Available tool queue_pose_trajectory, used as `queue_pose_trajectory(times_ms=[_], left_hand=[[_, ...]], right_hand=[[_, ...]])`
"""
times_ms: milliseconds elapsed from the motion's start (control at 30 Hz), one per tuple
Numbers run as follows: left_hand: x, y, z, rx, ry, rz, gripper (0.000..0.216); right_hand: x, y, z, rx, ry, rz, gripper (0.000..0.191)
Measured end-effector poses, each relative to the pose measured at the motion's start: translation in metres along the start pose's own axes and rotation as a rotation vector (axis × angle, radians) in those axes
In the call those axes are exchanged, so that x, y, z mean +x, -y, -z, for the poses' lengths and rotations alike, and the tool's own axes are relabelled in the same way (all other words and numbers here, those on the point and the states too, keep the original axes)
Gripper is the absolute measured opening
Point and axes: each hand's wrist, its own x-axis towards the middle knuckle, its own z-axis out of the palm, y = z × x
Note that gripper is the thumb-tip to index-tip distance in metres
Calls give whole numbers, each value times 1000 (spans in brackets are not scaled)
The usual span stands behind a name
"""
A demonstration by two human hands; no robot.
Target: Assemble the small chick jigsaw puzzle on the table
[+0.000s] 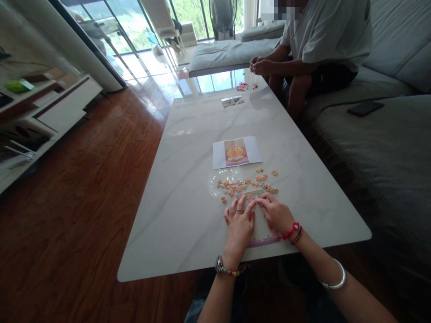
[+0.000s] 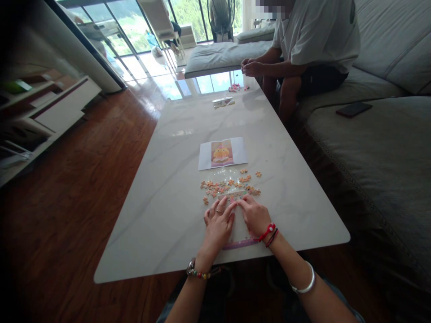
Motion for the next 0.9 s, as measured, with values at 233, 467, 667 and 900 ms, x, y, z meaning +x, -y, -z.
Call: queue_pose_trajectory(times_ms=[233, 467, 667, 900], left_hand=[[9, 20, 9, -183, -39, -20, 37], [15, 44, 29, -310, -169, 95, 20], [11, 63, 38, -232, -104, 221, 21], [10, 53, 34, -269, -15, 178, 21]], right_hand=[[19, -39, 9, 295, -281, -96, 25], [34, -45, 17, 91, -90, -97, 18], [36, -47, 17, 115, -88, -108, 13], [34, -22, 26, 731, 8, -265, 18]])
